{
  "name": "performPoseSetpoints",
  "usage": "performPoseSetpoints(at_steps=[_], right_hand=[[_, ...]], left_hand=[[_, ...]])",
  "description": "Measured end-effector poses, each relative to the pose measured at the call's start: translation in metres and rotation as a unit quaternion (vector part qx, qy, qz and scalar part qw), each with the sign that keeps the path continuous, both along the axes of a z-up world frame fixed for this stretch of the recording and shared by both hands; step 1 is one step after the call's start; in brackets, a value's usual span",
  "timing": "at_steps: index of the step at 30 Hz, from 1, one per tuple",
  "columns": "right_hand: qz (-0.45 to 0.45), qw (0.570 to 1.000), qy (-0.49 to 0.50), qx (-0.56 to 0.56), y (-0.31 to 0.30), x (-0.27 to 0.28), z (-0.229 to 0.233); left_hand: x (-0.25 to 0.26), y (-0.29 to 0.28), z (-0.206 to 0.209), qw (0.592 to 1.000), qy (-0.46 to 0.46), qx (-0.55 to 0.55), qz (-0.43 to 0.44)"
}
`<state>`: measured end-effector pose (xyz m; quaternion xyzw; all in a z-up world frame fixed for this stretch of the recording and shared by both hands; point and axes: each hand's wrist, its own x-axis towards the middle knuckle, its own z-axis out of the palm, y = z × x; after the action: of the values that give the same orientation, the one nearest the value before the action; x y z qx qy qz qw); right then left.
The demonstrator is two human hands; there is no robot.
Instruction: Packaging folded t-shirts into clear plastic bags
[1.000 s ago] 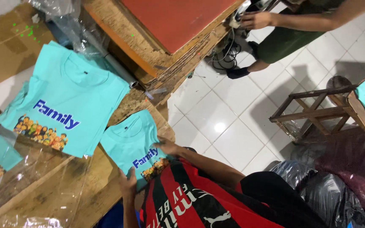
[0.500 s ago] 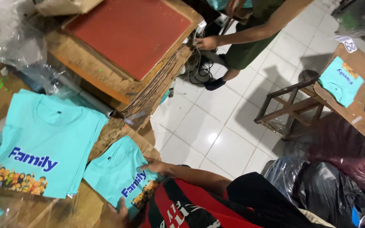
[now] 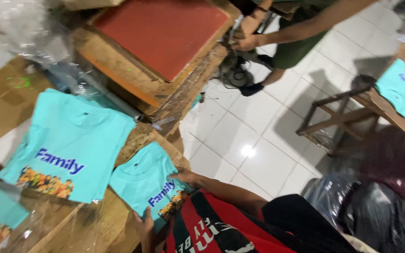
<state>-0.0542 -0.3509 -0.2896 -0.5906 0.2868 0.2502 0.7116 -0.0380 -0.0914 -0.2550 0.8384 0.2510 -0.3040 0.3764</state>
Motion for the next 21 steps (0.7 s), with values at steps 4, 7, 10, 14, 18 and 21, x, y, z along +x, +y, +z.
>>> performPoseSetpoints(at_steps=[4, 7, 10, 14, 18, 21], right_hand=[[-0.124, 0.987, -0.017, 0.102, 0.008, 0.000, 0.004], [0.002, 1.000, 0.014, -0.002, -0.003, 0.002, 0.000], [-0.025, 0.999, -0.015, 0.039, 0.000, 0.002, -0.018], [0.038, 0.999, -0.021, -0.024, -0.003, 0.009, -0.007], [0.053, 0.998, 0.007, -0.036, 0.000, 0.013, 0.000], [0.036, 0.998, 0.032, -0.042, -0.002, 0.010, 0.015]], left_hand=[[0.003, -0.003, 0.012, 0.999, 0.048, 0.004, -0.001], [0.006, 0.011, -0.029, 0.998, 0.043, 0.022, -0.042], [0.003, 0.025, -0.076, 0.999, -0.043, -0.017, -0.023], [0.002, 0.017, -0.042, 0.997, -0.068, -0.041, 0.006], [0.000, 0.002, 0.015, 0.991, -0.081, -0.108, 0.000], [0.002, -0.007, 0.033, 0.989, -0.087, -0.119, 0.001]])
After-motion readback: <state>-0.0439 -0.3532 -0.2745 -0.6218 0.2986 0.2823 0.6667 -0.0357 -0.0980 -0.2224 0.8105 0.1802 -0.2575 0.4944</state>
